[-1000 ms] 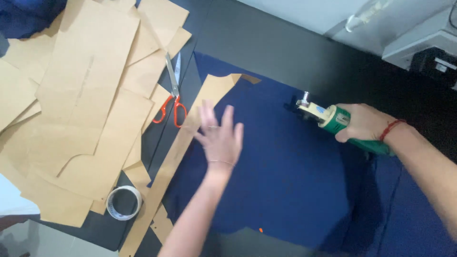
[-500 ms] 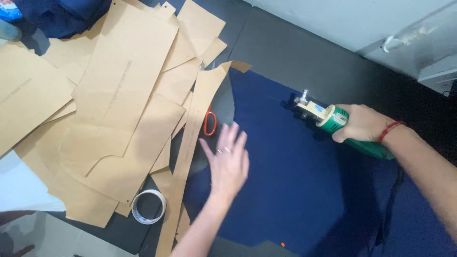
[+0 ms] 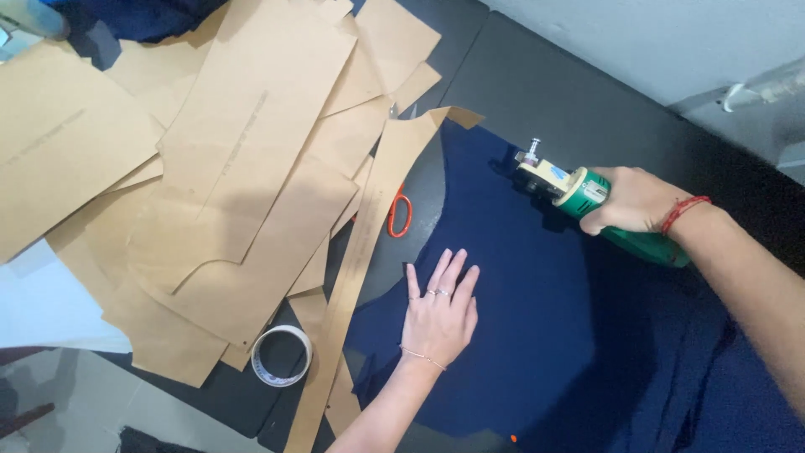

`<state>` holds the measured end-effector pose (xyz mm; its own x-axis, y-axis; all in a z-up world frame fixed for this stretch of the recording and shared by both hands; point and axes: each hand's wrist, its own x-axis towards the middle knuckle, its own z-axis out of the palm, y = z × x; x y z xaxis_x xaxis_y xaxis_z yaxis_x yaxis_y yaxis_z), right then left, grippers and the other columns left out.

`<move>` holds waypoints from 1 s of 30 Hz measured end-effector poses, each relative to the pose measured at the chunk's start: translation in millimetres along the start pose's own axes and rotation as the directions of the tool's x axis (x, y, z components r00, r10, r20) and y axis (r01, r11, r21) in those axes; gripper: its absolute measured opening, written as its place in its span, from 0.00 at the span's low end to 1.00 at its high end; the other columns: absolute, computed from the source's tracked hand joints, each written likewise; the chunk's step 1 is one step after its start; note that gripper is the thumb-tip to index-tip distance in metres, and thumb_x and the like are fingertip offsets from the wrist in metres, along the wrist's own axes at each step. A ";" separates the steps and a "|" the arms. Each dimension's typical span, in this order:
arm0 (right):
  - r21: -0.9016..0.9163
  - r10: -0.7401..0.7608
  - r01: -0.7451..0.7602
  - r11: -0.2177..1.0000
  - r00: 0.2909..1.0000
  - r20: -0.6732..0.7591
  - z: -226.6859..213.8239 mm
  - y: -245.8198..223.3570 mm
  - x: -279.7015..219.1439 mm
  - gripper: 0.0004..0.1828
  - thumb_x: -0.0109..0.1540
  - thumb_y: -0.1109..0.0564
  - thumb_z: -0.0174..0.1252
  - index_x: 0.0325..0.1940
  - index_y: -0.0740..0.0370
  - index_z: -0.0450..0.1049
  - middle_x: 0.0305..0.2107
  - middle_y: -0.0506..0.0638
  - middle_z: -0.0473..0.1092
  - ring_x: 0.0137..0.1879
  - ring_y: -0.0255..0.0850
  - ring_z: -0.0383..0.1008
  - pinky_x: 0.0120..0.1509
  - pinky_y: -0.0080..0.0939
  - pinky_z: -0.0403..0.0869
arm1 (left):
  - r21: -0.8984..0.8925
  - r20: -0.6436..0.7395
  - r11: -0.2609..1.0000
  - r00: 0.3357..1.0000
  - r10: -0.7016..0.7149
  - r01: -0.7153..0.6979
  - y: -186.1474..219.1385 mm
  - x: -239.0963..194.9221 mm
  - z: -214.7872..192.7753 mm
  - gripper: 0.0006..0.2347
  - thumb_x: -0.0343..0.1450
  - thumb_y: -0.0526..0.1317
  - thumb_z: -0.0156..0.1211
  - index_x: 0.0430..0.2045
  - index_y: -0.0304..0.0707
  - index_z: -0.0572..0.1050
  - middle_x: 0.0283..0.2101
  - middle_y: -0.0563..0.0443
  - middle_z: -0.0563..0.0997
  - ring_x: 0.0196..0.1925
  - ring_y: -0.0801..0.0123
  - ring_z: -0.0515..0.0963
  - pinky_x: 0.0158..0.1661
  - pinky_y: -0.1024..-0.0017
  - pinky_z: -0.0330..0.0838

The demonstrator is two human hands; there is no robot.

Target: The person is laying out blue fabric on a cutting table, placing cardboard patterns, marking the outlines with a pen, and then cutting the fabric using a handheld electric rotary cutter.

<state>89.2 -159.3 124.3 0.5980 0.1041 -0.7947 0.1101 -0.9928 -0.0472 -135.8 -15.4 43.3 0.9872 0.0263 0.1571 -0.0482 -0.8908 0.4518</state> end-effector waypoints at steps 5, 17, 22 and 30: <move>0.011 -0.002 0.002 1.000 1.000 -0.022 -5.2 -15.4 0.0 0.23 0.37 0.57 0.57 0.37 0.55 0.71 0.20 0.53 0.67 0.26 0.44 0.63 0.28 0.38 0.61 | -0.043 -0.020 0.999 1.000 0.001 -0.002 -1.3 0.1 -1.4 0.14 0.64 0.37 0.49 0.44 0.39 0.68 0.55 0.43 0.63 0.59 0.59 0.59 0.52 0.44 0.48; -0.026 -0.083 0.083 0.996 0.996 -0.017 -17.0 -57.6 19.5 0.22 0.37 0.55 0.57 0.35 0.56 0.69 0.19 0.53 0.65 0.24 0.44 0.61 0.26 0.38 0.58 | -0.110 0.049 0.994 0.999 -0.012 0.017 -5.6 1.2 -4.0 0.15 0.63 0.37 0.51 0.44 0.41 0.68 0.57 0.44 0.61 0.61 0.58 0.57 0.53 0.43 0.45; -0.046 -0.093 0.092 0.995 0.996 -0.014 -21.8 -78.7 20.0 0.25 0.38 0.55 0.56 0.40 0.56 0.69 0.22 0.54 0.67 0.27 0.45 0.63 0.28 0.38 0.60 | -0.127 0.055 0.992 0.998 -0.013 0.020 -7.5 0.6 -5.2 0.15 0.63 0.37 0.51 0.44 0.41 0.67 0.57 0.44 0.61 0.61 0.58 0.56 0.53 0.44 0.45; -0.060 -0.224 0.218 0.974 0.966 -0.128 -3.7 -79.1 21.6 0.27 0.38 0.50 0.58 0.41 0.54 0.66 0.29 0.52 0.69 0.32 0.44 0.67 0.33 0.39 0.66 | -0.146 -0.009 0.989 1.000 -0.001 0.000 -8.9 -0.4 -9.8 0.14 0.63 0.36 0.50 0.42 0.39 0.68 0.56 0.44 0.63 0.61 0.59 0.58 0.54 0.43 0.45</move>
<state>96.4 -78.3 113.0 0.6548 0.3301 -0.6799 0.2849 -0.9410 -0.1825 -137.3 -3.1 47.8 0.9858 0.0314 0.1649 -0.0701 -0.8152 0.5748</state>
